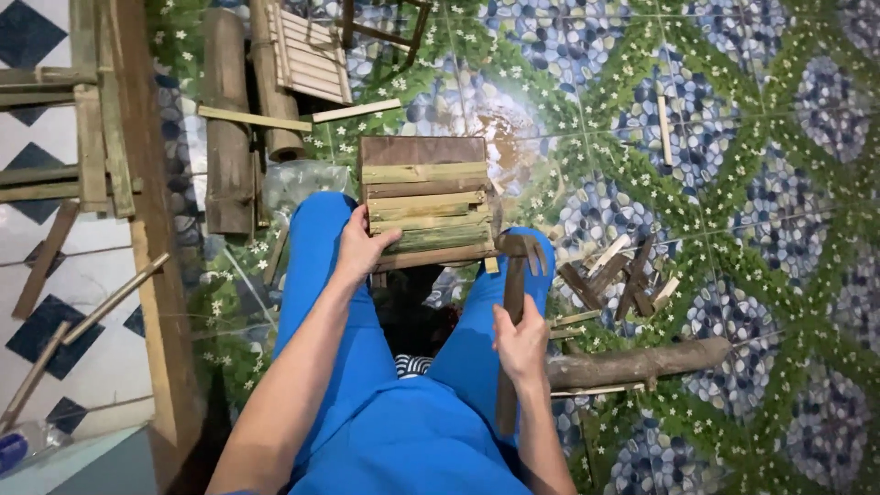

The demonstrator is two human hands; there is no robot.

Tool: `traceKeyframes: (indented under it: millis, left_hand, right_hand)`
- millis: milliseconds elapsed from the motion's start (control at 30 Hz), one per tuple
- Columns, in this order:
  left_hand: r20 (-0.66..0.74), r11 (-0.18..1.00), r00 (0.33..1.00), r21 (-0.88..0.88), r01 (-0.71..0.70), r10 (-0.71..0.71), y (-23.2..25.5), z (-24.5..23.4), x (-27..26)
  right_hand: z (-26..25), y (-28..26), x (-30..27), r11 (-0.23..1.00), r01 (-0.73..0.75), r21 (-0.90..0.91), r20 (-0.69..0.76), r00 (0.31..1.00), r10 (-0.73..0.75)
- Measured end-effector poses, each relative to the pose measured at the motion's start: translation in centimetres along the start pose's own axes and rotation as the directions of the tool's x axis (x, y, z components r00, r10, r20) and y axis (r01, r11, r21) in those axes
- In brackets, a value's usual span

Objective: Hammering nails into bamboo slats to assemble a small structure on the floor.

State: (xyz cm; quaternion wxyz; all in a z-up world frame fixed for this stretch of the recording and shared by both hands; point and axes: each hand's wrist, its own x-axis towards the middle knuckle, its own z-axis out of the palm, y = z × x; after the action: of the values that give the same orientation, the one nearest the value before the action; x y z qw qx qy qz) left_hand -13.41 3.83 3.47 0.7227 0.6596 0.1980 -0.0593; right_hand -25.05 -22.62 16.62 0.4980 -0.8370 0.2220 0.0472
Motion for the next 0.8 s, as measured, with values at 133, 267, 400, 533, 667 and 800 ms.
traceKeyframes:
  millis: [133, 267, 400, 533, 667, 800]
  left_hand:
    - [-0.013, 0.998, 1.0, -0.062, -0.022, 0.021, -0.5, -0.1, 0.3]
    - [-0.024, 0.996, 0.999, -0.077, -0.032, 0.03, -0.4, -0.2, 0.5]
    - [0.016, 0.995, 0.999, -0.093, 0.031, -0.03, -1.6, -0.6, 0.9]
    - [-0.014, 0.994, 1.0, -0.107, -0.014, 0.013, -2.9, -0.6, 1.1]
    - [0.0, 0.983, 1.0, -0.182, -0.023, 0.023, -3.5, -0.3, 1.7]
    - [0.087, 0.995, 0.996, 0.098, -0.03, 0.021, 0.2, 0.0, 0.0]
  right_hand:
    - [-0.5, 0.9, -1.1, 0.998, -0.032, -0.048, -0.018, 0.999, 0.031]
    - [-0.3, 0.9, -0.1, 0.995, -0.045, -0.092, 0.025, 0.999, 0.048]
    - [-0.4, 0.1, -0.6, 0.992, -0.061, -0.111, 0.012, 0.998, 0.063]
    - [-0.2, 1.2, 0.1, 0.99, -0.064, -0.126, 0.009, 0.998, 0.066]
    - [-0.2, 2.1, 0.4, 0.985, -0.09, -0.144, 0.016, 0.995, 0.094]
    - [-0.5, 2.1, 0.6, 0.982, -0.024, -0.185, 0.108, 0.993, 0.045]
